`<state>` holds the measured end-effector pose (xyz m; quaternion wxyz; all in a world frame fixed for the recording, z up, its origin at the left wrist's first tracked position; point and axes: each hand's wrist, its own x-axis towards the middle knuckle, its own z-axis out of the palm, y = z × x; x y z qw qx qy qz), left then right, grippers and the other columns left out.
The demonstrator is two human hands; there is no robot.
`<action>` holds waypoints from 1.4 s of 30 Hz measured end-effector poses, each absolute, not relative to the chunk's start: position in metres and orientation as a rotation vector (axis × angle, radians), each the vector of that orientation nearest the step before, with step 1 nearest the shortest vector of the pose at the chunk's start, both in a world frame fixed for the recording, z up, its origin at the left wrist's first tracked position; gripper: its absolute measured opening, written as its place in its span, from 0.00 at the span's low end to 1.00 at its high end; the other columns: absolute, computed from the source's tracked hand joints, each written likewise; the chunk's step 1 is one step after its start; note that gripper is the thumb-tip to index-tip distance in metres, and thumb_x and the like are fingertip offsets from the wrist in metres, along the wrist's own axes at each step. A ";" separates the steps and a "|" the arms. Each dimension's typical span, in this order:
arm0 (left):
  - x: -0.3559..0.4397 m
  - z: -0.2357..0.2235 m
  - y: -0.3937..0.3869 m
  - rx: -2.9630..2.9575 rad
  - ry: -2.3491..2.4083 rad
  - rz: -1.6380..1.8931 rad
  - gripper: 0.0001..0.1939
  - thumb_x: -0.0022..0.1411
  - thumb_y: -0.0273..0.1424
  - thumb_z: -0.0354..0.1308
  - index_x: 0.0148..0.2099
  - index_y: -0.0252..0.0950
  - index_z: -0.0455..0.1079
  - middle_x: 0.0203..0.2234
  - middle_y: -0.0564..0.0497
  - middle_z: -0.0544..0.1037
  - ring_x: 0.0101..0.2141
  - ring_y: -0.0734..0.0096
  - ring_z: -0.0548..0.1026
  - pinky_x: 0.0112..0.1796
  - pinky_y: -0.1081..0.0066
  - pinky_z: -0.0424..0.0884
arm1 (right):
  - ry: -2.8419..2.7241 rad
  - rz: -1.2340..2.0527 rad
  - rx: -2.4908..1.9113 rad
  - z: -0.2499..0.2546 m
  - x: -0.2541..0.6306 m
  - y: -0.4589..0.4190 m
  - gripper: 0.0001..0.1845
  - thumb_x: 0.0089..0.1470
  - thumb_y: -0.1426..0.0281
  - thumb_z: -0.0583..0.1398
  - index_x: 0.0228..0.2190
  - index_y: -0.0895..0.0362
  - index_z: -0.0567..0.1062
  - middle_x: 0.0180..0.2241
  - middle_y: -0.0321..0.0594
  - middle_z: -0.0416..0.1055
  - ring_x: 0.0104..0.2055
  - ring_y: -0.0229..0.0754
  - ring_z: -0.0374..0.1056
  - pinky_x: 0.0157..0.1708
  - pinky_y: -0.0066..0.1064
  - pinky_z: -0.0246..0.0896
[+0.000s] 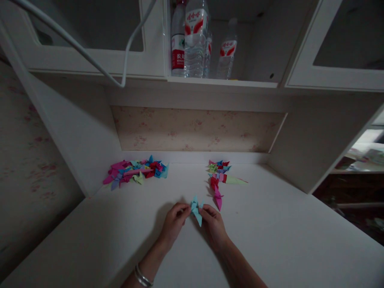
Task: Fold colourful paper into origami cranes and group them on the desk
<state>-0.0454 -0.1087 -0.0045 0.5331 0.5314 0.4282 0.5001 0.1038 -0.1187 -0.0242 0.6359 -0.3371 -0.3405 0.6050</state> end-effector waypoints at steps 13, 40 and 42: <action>-0.043 -0.005 -0.109 1.323 1.045 1.127 0.17 0.51 0.43 0.63 0.32 0.32 0.75 0.20 0.56 0.67 0.19 0.79 0.59 0.21 0.76 0.53 | -0.746 1.438 -0.711 -0.022 0.102 -0.119 0.13 0.42 0.64 0.70 0.33 0.54 0.81 0.32 0.39 0.78 0.33 0.41 0.70 0.40 0.34 0.62; -0.044 -0.002 -0.108 1.174 1.054 1.126 0.25 0.48 0.47 0.65 0.39 0.29 0.76 0.15 0.59 0.62 0.18 0.80 0.56 0.19 0.76 0.49 | -0.795 1.454 -0.773 -0.023 0.102 -0.120 0.13 0.45 0.65 0.68 0.34 0.56 0.80 0.26 0.36 0.73 0.23 0.33 0.60 0.24 0.27 0.54; -0.044 -0.002 -0.108 1.179 1.047 1.130 0.24 0.48 0.47 0.65 0.37 0.29 0.76 0.15 0.59 0.62 0.18 0.80 0.57 0.19 0.76 0.50 | -0.791 1.458 -0.772 -0.023 0.102 -0.120 0.13 0.45 0.64 0.69 0.34 0.55 0.80 0.26 0.36 0.73 0.23 0.33 0.60 0.24 0.27 0.54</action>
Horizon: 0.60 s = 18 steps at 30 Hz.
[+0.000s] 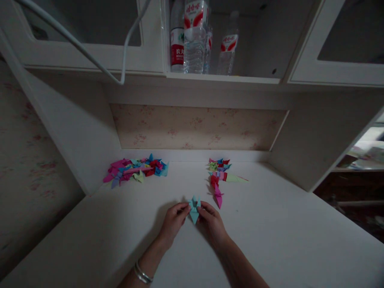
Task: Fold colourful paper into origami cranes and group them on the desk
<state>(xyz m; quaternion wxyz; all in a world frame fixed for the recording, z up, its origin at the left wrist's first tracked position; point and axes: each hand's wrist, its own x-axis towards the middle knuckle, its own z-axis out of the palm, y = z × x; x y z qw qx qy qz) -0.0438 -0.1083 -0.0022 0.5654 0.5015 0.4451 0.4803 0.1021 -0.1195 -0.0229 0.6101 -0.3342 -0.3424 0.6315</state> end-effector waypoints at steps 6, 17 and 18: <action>-0.044 -0.002 -0.108 1.182 1.059 1.127 0.25 0.47 0.48 0.65 0.37 0.29 0.76 0.14 0.60 0.61 0.17 0.79 0.56 0.19 0.76 0.50 | -0.828 1.419 -0.814 -0.025 0.105 -0.119 0.13 0.44 0.63 0.69 0.34 0.55 0.80 0.28 0.37 0.73 0.24 0.34 0.60 0.24 0.27 0.54; -0.044 -0.004 -0.108 1.185 1.046 1.110 0.24 0.48 0.48 0.65 0.36 0.30 0.76 0.14 0.60 0.61 0.17 0.80 0.56 0.19 0.76 0.49 | -0.823 1.451 -0.802 -0.021 0.103 -0.121 0.14 0.44 0.63 0.69 0.35 0.56 0.80 0.27 0.37 0.72 0.24 0.35 0.60 0.24 0.27 0.54; -0.044 -0.005 -0.108 1.187 1.040 1.107 0.24 0.48 0.48 0.65 0.36 0.31 0.76 0.14 0.59 0.61 0.17 0.80 0.55 0.19 0.76 0.49 | -0.825 1.455 -0.805 -0.021 0.103 -0.121 0.15 0.44 0.63 0.69 0.36 0.56 0.80 0.27 0.37 0.72 0.24 0.34 0.60 0.24 0.27 0.54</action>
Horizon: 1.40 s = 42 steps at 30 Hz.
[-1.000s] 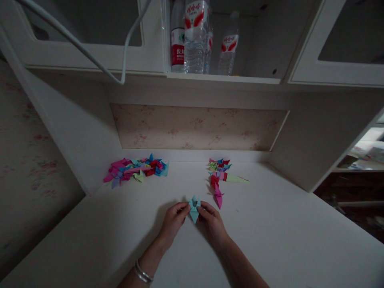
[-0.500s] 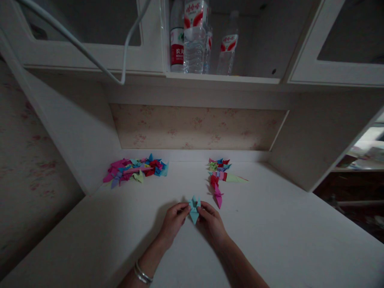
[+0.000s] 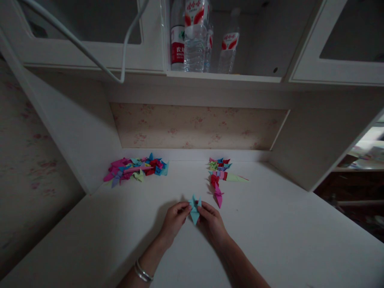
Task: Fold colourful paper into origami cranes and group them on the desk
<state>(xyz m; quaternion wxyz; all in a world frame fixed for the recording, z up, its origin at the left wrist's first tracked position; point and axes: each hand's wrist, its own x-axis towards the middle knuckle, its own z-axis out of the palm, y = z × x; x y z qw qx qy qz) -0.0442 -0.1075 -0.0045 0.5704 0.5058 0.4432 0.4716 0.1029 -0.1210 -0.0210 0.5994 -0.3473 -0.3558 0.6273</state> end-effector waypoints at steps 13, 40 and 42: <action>-0.043 -0.007 -0.107 1.181 1.028 1.110 0.23 0.49 0.47 0.64 0.37 0.31 0.76 0.16 0.59 0.63 0.18 0.80 0.56 0.20 0.76 0.50 | -0.804 1.492 -0.796 -0.021 0.103 -0.122 0.17 0.42 0.64 0.70 0.36 0.57 0.80 0.23 0.36 0.72 0.21 0.33 0.60 0.23 0.27 0.53; -0.044 -0.010 -0.108 1.210 1.036 1.107 0.21 0.52 0.45 0.63 0.38 0.30 0.75 0.16 0.58 0.63 0.19 0.80 0.57 0.20 0.77 0.51 | -0.780 1.517 -0.740 -0.024 0.102 -0.121 0.15 0.44 0.65 0.70 0.36 0.58 0.80 0.23 0.35 0.70 0.21 0.31 0.59 0.22 0.24 0.53; -0.044 -0.010 -0.108 1.205 1.037 1.103 0.21 0.52 0.44 0.63 0.38 0.30 0.75 0.16 0.58 0.64 0.18 0.80 0.57 0.20 0.77 0.51 | -0.792 1.516 -0.736 -0.024 0.102 -0.120 0.15 0.45 0.66 0.69 0.36 0.59 0.80 0.24 0.36 0.70 0.22 0.31 0.59 0.22 0.23 0.53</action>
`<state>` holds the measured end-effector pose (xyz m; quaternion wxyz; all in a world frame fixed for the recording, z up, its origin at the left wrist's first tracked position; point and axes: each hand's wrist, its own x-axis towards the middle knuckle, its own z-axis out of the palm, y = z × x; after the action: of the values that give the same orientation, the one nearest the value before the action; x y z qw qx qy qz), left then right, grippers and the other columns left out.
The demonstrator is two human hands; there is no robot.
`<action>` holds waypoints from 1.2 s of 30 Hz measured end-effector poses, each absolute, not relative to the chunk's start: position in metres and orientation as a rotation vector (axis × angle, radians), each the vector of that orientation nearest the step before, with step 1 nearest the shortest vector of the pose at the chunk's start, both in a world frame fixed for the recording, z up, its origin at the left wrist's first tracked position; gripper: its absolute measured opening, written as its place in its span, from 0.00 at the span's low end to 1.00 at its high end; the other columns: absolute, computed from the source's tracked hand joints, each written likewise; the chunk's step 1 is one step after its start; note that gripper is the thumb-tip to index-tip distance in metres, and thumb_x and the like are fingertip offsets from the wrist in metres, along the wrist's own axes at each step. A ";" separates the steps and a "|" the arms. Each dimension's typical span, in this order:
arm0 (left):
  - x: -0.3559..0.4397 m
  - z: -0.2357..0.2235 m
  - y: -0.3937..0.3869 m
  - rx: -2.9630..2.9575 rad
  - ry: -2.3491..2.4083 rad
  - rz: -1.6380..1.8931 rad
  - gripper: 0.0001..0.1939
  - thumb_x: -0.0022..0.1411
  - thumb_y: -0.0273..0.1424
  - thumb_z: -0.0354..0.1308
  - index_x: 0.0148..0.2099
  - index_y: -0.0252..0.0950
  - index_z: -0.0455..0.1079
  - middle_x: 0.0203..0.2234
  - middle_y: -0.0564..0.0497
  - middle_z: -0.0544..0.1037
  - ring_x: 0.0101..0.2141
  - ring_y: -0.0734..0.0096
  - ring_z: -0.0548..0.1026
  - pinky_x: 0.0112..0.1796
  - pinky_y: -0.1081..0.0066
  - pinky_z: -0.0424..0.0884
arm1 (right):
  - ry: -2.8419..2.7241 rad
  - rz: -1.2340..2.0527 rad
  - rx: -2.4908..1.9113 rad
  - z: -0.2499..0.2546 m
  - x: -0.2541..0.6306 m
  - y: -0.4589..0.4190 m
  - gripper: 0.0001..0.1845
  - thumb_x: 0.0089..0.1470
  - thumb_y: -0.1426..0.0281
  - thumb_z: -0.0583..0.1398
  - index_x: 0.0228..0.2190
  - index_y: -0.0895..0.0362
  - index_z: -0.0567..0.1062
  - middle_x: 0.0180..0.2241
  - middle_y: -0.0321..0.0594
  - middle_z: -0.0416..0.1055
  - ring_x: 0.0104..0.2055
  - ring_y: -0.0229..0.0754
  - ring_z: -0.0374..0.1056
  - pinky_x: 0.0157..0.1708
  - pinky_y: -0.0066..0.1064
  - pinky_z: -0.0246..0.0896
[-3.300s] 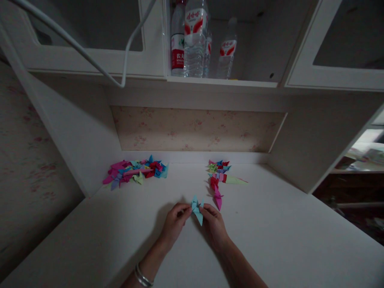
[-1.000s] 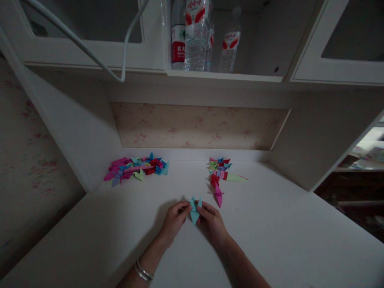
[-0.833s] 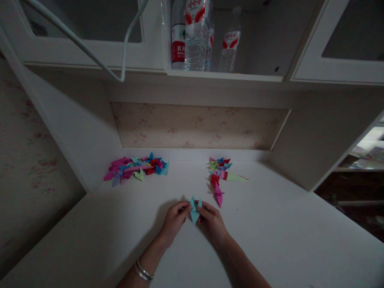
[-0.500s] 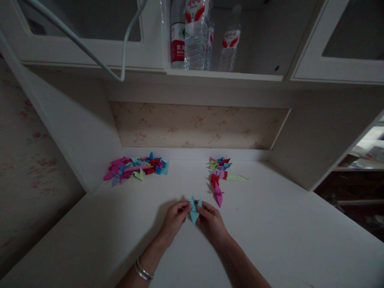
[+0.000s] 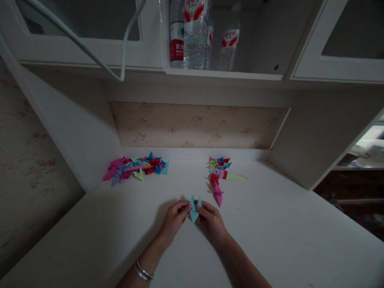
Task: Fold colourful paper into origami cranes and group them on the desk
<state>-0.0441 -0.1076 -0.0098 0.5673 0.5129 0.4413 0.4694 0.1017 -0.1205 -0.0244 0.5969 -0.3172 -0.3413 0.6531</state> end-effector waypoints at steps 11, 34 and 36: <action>-0.044 -0.015 -0.105 1.216 1.023 1.108 0.21 0.52 0.44 0.62 0.38 0.30 0.74 0.16 0.59 0.63 0.18 0.80 0.57 0.19 0.77 0.50 | -0.812 1.490 -0.785 -0.018 0.102 -0.123 0.16 0.44 0.64 0.69 0.35 0.59 0.80 0.24 0.36 0.71 0.22 0.32 0.61 0.22 0.24 0.56; -0.049 0.002 -0.104 1.144 1.023 1.199 0.15 0.54 0.41 0.62 0.35 0.33 0.70 0.20 0.56 0.71 0.19 0.79 0.65 0.18 0.80 0.57 | -0.723 1.406 -0.782 -0.020 0.100 -0.123 0.16 0.45 0.62 0.68 0.35 0.57 0.77 0.26 0.35 0.73 0.17 0.29 0.60 0.16 0.23 0.49; -0.050 0.001 -0.100 1.118 1.018 1.242 0.14 0.55 0.40 0.61 0.35 0.34 0.70 0.23 0.55 0.73 0.19 0.80 0.66 0.18 0.80 0.58 | -0.721 1.408 -0.792 -0.019 0.099 -0.123 0.16 0.44 0.61 0.68 0.34 0.57 0.76 0.24 0.34 0.72 0.16 0.29 0.59 0.16 0.23 0.48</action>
<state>-0.0502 -0.1000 0.0009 0.5585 0.4739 0.4316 0.5266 0.0992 -0.1232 -0.0191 0.6337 -0.3466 -0.3154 0.6155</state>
